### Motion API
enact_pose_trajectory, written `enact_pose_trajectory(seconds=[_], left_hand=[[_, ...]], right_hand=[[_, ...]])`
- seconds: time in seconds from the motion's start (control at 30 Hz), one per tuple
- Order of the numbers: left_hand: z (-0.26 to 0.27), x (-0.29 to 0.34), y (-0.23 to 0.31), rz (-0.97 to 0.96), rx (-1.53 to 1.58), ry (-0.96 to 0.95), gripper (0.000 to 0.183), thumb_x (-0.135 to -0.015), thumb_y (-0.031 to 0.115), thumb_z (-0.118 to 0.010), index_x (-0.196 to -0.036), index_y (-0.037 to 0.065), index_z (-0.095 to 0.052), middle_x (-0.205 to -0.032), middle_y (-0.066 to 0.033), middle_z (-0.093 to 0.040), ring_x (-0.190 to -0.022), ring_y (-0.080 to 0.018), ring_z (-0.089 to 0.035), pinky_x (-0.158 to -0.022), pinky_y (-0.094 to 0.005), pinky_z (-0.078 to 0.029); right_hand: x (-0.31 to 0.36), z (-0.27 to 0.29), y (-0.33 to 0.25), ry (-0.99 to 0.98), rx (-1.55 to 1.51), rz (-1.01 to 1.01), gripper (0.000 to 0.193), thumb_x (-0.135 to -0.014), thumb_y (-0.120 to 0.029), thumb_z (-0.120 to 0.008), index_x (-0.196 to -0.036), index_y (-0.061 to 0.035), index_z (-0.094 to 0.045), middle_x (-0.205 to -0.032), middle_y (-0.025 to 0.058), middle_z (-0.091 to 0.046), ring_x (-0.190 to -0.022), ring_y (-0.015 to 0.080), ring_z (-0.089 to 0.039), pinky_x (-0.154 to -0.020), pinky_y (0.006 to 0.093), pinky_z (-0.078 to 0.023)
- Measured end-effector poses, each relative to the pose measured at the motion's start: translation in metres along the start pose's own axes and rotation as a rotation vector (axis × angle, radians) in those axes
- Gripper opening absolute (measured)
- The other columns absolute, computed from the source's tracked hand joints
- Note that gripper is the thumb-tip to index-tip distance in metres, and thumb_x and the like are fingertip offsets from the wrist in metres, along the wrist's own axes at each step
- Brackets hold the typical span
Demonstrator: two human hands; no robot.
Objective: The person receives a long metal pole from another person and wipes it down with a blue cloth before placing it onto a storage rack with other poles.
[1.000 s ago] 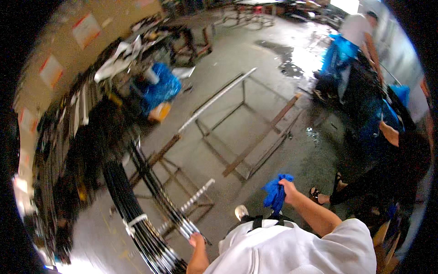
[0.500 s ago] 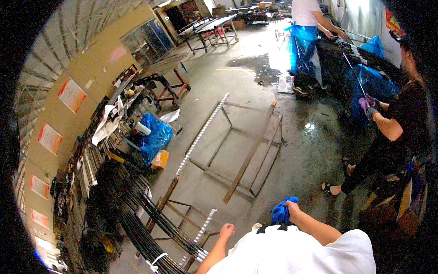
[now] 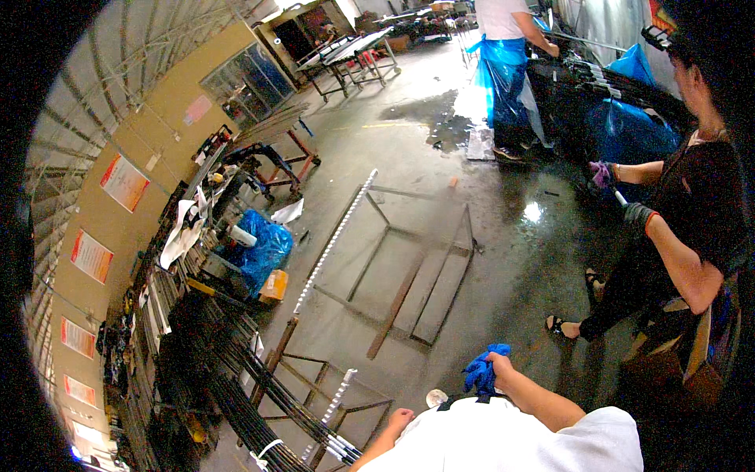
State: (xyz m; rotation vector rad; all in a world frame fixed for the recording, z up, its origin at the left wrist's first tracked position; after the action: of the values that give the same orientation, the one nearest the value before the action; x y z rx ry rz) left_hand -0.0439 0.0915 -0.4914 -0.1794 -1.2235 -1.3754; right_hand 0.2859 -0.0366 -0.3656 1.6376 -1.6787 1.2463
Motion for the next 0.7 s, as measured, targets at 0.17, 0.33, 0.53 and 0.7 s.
enact_pose_trajectory(seconds=[0.17,0.33,0.53,0.7], left_hand=[[-0.022,0.02,0.026,0.003,-0.054,0.068,0.02,-0.079,0.023,-0.056,-0.086,0.006,-0.063,-0.076,-0.0059,-0.065,-0.064,-0.0143,-0.061,-0.061,-0.0287,-0.048],[-0.046,0.024,0.037,-0.03,-0.04,0.116,0.021,-0.078,0.024,-0.057,-0.086,0.006,-0.063,-0.081,-0.0079,-0.066,-0.077,-0.0195,-0.062,-0.07,-0.0313,-0.048],[-0.061,0.033,0.046,-0.062,-0.074,0.172,0.019,-0.079,0.024,-0.058,-0.088,0.008,-0.063,-0.085,-0.0076,-0.066,-0.083,-0.0215,-0.062,-0.075,-0.0326,-0.046],[-0.071,0.019,0.05,-0.124,-0.097,0.132,0.019,-0.08,0.023,-0.057,-0.088,0.006,-0.062,-0.084,-0.0063,-0.066,-0.082,-0.0204,-0.062,-0.075,-0.0321,-0.046]], right_hand=[[-0.001,0.019,-0.02,0.043,0.07,0.008,0.019,-0.075,-0.014,-0.045,-0.087,0.0,-0.049,-0.079,0.018,-0.059,-0.068,0.032,-0.059,-0.067,0.0469,-0.049],[-0.016,0.034,-0.033,-0.054,0.107,-0.026,0.014,-0.075,-0.013,-0.047,-0.083,-0.0018,-0.051,-0.076,0.0158,-0.06,-0.061,0.03,-0.059,-0.055,0.0432,-0.049],[-0.017,0.049,-0.043,-0.043,0.12,0.006,0.013,-0.076,-0.015,-0.044,-0.081,-0.004,-0.05,-0.077,0.0152,-0.06,-0.067,0.0302,-0.059,-0.062,0.0435,-0.048],[-0.018,0.068,-0.05,-0.115,0.031,0.02,0.012,-0.075,-0.01,-0.047,-0.083,-0.0008,-0.05,-0.076,0.0174,-0.058,-0.066,0.0339,-0.06,-0.06,0.0481,-0.05]])
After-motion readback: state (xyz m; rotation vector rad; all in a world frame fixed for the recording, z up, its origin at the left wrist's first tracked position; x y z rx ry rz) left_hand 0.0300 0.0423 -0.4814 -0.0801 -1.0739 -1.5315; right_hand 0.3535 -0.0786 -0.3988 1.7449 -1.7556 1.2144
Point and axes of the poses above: each hand's wrist, its own x-axis away from the middle knuckle, its own z-axis out of the back of the hand, y = z × x, the point moved 4 cm from there along -x, towards the middle knuckle
